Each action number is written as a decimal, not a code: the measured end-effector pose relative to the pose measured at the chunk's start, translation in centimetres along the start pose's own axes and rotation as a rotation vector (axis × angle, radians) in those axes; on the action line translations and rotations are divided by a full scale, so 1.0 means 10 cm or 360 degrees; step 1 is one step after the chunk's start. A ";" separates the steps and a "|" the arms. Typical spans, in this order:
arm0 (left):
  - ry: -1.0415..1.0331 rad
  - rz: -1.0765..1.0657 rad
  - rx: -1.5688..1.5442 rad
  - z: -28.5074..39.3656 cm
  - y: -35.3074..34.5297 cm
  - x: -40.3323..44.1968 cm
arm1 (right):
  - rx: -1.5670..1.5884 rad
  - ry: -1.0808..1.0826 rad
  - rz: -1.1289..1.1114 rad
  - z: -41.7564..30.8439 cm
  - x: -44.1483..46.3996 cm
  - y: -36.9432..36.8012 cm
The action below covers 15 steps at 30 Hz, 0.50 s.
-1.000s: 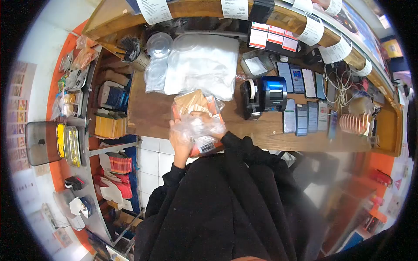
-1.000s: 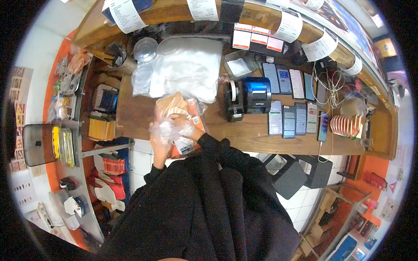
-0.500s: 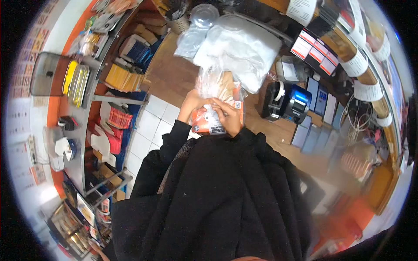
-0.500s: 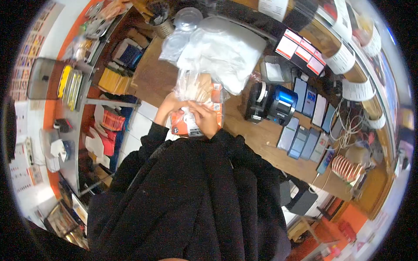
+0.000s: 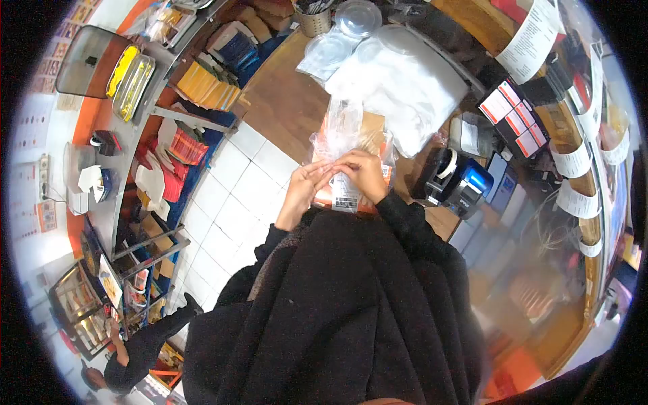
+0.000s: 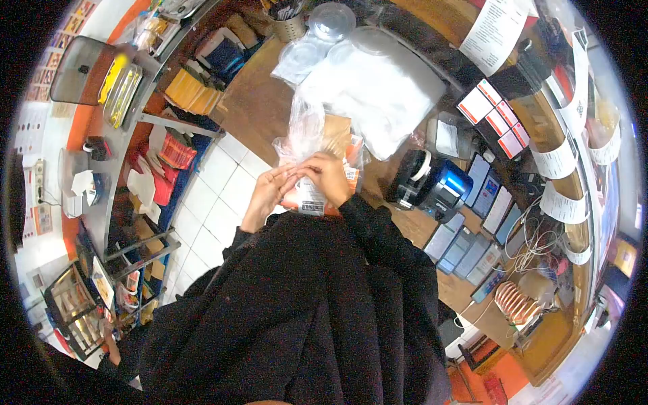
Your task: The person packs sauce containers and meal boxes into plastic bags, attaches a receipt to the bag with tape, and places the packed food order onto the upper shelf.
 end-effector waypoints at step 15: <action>-0.0637 0.0285 0.0022 -0.15 0.00 -0.09 | 0.0145 -0.0148 0.0064 0.02 -0.07 0.00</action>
Point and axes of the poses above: each hand's wrist, its own x-axis towards the middle knuckle, its own y-axis out of the back of the hand, z = x × y, the point moved 6 cm from there along x, towards the middle knuckle, and after that the axes turned 7 degrees about y, right-handed, at the moved point
